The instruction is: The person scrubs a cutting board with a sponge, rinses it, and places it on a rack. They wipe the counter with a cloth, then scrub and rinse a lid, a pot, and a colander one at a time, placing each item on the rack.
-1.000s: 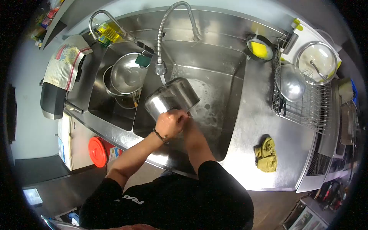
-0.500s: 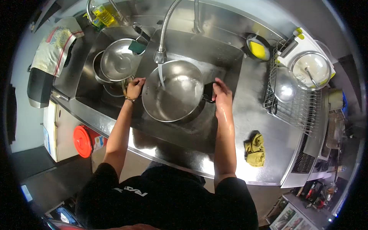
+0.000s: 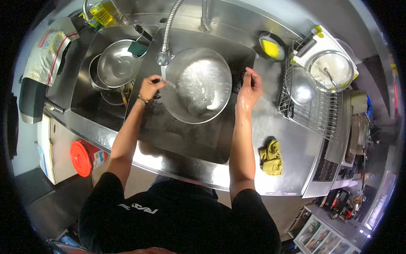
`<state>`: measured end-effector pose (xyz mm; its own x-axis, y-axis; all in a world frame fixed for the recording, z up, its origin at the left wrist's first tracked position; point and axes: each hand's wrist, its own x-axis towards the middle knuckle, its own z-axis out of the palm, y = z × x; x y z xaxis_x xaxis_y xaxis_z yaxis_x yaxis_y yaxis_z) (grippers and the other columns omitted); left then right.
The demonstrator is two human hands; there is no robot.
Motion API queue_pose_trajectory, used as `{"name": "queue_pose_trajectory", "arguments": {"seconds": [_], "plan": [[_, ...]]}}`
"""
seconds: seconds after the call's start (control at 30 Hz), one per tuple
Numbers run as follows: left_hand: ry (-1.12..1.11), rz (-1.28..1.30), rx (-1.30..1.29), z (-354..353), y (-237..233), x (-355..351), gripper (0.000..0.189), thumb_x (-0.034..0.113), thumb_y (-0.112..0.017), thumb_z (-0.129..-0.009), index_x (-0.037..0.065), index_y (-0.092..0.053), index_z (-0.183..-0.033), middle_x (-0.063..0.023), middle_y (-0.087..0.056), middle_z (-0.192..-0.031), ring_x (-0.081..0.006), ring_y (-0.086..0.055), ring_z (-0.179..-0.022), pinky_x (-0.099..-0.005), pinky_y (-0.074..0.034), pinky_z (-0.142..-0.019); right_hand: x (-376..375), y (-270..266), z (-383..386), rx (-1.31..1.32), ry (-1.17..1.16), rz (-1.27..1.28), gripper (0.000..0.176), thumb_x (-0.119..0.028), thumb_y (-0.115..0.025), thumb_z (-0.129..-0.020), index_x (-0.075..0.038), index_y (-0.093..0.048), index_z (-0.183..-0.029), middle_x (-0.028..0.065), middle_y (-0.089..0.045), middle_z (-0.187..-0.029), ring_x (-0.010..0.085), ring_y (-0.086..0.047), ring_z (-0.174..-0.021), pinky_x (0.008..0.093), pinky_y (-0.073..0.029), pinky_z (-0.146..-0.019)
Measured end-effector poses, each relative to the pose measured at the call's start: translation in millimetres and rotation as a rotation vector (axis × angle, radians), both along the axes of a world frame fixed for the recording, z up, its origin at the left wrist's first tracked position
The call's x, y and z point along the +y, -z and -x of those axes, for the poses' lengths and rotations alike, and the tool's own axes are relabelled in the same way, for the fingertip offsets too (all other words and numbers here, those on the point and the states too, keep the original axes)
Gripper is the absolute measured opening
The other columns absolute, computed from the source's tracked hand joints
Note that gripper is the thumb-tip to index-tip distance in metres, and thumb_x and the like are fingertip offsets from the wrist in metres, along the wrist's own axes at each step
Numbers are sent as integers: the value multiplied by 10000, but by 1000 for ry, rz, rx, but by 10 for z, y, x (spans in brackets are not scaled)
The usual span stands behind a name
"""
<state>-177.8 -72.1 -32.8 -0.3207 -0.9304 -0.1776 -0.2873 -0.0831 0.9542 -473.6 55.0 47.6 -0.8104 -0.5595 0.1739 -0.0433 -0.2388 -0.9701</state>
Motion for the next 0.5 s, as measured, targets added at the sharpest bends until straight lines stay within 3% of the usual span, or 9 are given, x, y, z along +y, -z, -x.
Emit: {"name": "queue_pose_trajectory", "arguments": {"seconds": [0.03, 0.1, 0.13, 0.2, 0.27, 0.3, 0.33, 0.37, 0.5], "plan": [[10, 8, -11, -6, -155, 8, 383, 321, -743, -665, -5, -657, -848, -52, -657, -730, -140, -583, -599, -298, -469, -602, -51, 302, 69, -11, 10, 8, 151, -117, -544, -893, 4, -617, -948, 32, -613, -924, 93, -519, -846, 223, -394, -797], [-191, 359, -472, -75, -558, 187, 312, 287, -734, -599, 44, -673, -786, -101, -665, -729, -176, -611, -580, -291, -480, -577, -135, 959, 75, 64, 45, -79, 179, -148, -530, -905, 9, -609, -936, 38, -611, -895, 117, -520, -844, 248, -400, -813], [-251, 401, -438, -41, -720, 314, 264, 242, -726, -544, 83, -681, -749, -134, -659, -737, -227, -632, -615, -300, -496, -595, -136, 1181, -14, 67, 31, -149, 204, -167, -509, -915, 14, -590, -965, 69, -609, -906, 148, -525, -869, 276, -396, -838], [-321, 526, -490, -38, -792, 483, 256, 246, -732, -548, 98, -676, -749, -116, -652, -726, -241, -635, -632, -321, -504, -610, -194, 1625, -246, 103, 41, -183, 218, -175, -517, -906, 4, -554, -1025, 72, -567, -1011, 167, -507, -946, 308, -403, -843], [-310, 719, -488, -70, -747, 571, 242, 193, -739, -557, 75, -675, -758, -101, -651, -687, -207, -637, -613, -294, -499, -590, -172, 1412, -687, 601, 327, -307, 224, -143, -509, -890, -14, -519, -1074, 78, -498, -1090, 212, -481, -1018, 361, -407, -848], [-305, 744, -539, -68, -746, 604, 230, 185, -744, -554, 78, -670, -744, -98, -650, -686, -199, -638, -604, -292, -503, -588, -182, 1375, -819, 693, 213, -160, 248, -146, -531, -857, -29, -511, -1075, 116, -456, -1096, 267, -456, -1046, 407, -393, -883], [-298, 729, -554, -77, -749, 617, 227, 188, -747, -559, 83, -670, -746, -100, -648, -683, -202, -638, -604, -293, -500, -581, -183, 1498, -1025, 358, -232, -84, 273, -197, -537, -846, -38, -521, -1067, 190, -449, -1128, 323, -453, -1062, 433, -360, -935], [-304, 731, -568, -73, -784, 625, 230, 194, -749, -561, 86, -670, -748, -102, -645, -677, -213, -636, -599, -298, -498, -573, -245, 1537, -1069, 1183, -307, -163, 362, -298, -533, -845, -58, -515, -1114, 200, -425, -1219, 322, -438, -1122, 459, -328, -976], [-285, 761, -576, -44, -769, 668, 227, 217, -751, -570, 98, -668, -745, -107, -637, -668, -251, -627, -595, -321, -491, -556, -537, 1877, -1539, 1284, -425, -433, 423, -328, -508, -849, -68, -495, -1182, 176, -380, -1317, 340, -381, -1206, 484, -302, -996]]}}
